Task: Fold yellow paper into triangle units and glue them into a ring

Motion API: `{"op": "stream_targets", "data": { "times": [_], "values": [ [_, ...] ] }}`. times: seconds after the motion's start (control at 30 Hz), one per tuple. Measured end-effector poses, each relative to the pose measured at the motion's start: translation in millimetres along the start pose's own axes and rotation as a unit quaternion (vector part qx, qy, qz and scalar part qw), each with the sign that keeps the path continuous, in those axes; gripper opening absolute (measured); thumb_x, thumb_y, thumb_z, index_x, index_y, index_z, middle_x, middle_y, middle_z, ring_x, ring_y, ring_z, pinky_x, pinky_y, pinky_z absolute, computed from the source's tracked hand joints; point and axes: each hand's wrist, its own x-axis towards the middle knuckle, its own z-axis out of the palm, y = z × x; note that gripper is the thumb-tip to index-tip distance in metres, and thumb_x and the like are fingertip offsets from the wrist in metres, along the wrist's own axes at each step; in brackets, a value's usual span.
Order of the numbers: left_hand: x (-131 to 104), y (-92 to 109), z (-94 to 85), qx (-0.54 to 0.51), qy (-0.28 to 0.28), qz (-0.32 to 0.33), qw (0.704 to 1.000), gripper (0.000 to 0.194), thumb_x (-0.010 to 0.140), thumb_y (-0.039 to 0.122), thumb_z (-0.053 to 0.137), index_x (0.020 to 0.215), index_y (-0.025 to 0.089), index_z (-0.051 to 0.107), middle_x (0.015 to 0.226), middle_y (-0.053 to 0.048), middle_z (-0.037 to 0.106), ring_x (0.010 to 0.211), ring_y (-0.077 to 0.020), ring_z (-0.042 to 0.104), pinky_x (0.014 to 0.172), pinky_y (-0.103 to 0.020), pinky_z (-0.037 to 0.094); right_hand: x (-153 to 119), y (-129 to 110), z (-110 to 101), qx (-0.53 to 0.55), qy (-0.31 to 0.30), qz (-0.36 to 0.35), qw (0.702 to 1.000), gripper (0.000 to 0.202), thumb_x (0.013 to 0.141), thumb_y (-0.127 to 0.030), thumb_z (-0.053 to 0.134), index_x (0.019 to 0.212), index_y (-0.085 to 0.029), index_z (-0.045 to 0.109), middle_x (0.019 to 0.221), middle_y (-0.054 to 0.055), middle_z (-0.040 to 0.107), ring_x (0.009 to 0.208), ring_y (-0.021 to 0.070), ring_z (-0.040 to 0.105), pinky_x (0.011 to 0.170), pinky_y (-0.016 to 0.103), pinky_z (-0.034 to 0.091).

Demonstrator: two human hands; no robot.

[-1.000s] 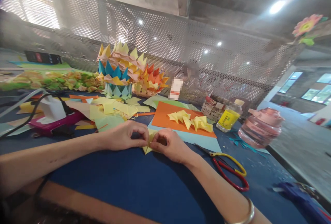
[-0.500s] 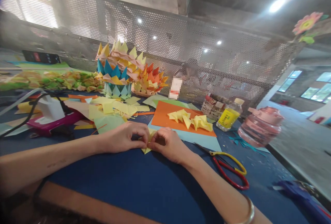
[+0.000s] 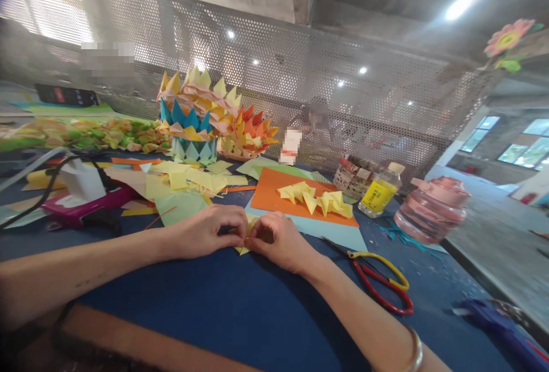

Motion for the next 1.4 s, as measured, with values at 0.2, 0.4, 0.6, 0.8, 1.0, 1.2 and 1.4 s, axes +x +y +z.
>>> {"op": "stream_targets", "data": {
  "times": [0.2, 0.4, 0.6, 0.8, 1.0, 1.2, 1.4],
  "values": [
    [-5.8, 9.5, 0.5, 0.161, 0.046, 0.009, 0.986, 0.008, 0.083, 0.022, 0.062, 0.085, 0.016, 0.058, 0.092, -0.003, 0.057, 0.092, -0.0191, 0.051, 0.083, -0.031, 0.039, -0.5, 0.9, 2.1, -0.012, 0.018, 0.004, 1.000, 0.014, 0.078, -0.030, 0.067, 0.073, -0.019, 0.061, 0.076, 0.000, 0.060, 0.078, 0.0164, 0.052, 0.070, 0.028, 0.040],
    [-17.1, 27.9, 4.1, 0.265, -0.037, 0.070, 0.961, 0.019, 0.084, 0.002, 0.043, 0.079, 0.016, 0.056, 0.085, -0.003, 0.060, 0.081, -0.0173, 0.055, 0.076, -0.030, 0.042, 0.8, 2.4, 2.7, 0.012, 0.017, -0.010, 1.000, 0.012, 0.078, -0.027, 0.067, 0.072, -0.019, 0.060, 0.078, 0.000, 0.062, 0.080, 0.0164, 0.054, 0.073, 0.028, 0.040],
    [-34.3, 32.5, 9.5, 0.271, -0.048, 0.053, 0.960, 0.033, 0.077, 0.001, 0.043, 0.100, 0.018, 0.058, 0.090, -0.006, 0.063, 0.087, -0.0189, 0.059, 0.080, -0.029, 0.046, 0.5, 3.1, 2.6, 0.014, 0.017, -0.005, 1.000, 0.015, 0.078, -0.030, 0.067, 0.071, -0.019, 0.060, 0.079, 0.000, 0.062, 0.081, 0.0165, 0.053, 0.073, 0.028, 0.039],
    [-40.5, 31.1, 13.6, 0.260, -0.052, 0.037, 0.964, 0.044, 0.076, 0.003, 0.046, 0.115, 0.021, 0.054, 0.100, -0.007, 0.062, 0.092, -0.0200, 0.059, 0.083, -0.029, 0.048, 0.2, 1.7, 2.0, 0.019, 0.021, -0.003, 1.000, 0.015, 0.077, -0.031, 0.069, 0.073, -0.019, 0.060, 0.081, 0.000, 0.063, 0.083, 0.0166, 0.053, 0.074, 0.028, 0.039],
    [-40.1, 35.7, 15.1, 0.267, -0.047, 0.027, 0.962, 0.041, 0.079, 0.004, 0.045, 0.115, 0.020, 0.055, 0.106, -0.009, 0.061, 0.091, -0.0209, 0.060, 0.081, -0.030, 0.050, -0.1, 0.8, 1.0, 0.023, 0.021, -0.001, 1.000, 0.015, 0.077, -0.031, 0.069, 0.074, -0.019, 0.060, 0.083, 0.001, 0.063, 0.084, 0.0172, 0.053, 0.076, 0.030, 0.040],
    [-40.6, 39.8, 12.4, 0.272, -0.061, 0.011, 0.960, 0.040, 0.078, 0.002, 0.042, 0.112, 0.018, 0.057, 0.113, -0.011, 0.057, 0.087, -0.0212, 0.063, 0.077, -0.030, 0.053, -0.5, 1.3, 0.6, 0.028, 0.025, 0.015, 0.999, 0.015, 0.075, -0.030, 0.071, 0.076, -0.019, 0.061, 0.082, 0.001, 0.062, 0.086, 0.0179, 0.053, 0.077, 0.030, 0.040],
    [-38.5, 42.2, 10.2, 0.273, -0.097, -0.006, 0.957, 0.046, 0.073, 0.001, 0.043, 0.114, 0.017, 0.058, 0.116, -0.013, 0.059, 0.088, -0.0227, 0.064, 0.079, -0.033, 0.055, -0.6, 1.6, 0.2, 0.032, 0.029, 0.018, 0.999, 0.016, 0.074, -0.031, 0.071, 0.076, -0.019, 0.061, 0.081, 0.001, 0.062, 0.084, 0.0182, 0.052, 0.076, 0.030, 0.040]
  ]
}}
